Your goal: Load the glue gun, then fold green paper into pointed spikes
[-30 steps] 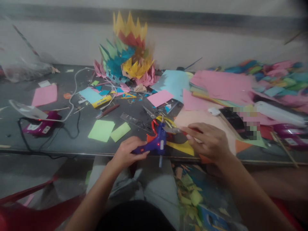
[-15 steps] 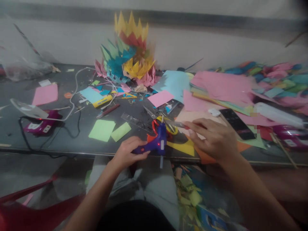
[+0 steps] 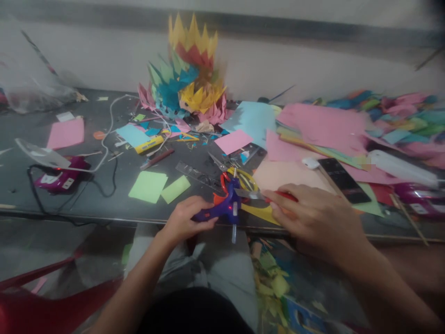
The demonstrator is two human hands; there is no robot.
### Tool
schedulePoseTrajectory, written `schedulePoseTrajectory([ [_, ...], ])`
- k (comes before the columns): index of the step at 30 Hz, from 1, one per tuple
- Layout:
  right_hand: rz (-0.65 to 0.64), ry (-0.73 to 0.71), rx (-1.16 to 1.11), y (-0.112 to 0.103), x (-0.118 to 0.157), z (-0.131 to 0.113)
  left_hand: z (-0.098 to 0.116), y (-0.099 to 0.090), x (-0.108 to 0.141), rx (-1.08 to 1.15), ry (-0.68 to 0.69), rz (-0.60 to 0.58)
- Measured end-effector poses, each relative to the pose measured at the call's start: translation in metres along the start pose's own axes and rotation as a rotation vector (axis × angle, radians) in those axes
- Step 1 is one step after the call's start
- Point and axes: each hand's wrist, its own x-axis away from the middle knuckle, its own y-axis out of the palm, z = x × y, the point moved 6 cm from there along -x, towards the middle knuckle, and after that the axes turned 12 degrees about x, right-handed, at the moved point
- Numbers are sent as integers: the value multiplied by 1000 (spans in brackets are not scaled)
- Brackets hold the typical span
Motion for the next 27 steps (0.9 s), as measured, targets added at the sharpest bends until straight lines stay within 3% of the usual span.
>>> schedulePoseTrajectory([
  [27,97,90,42,12,-1,-10,-1,-5,0,24,-45,82],
])
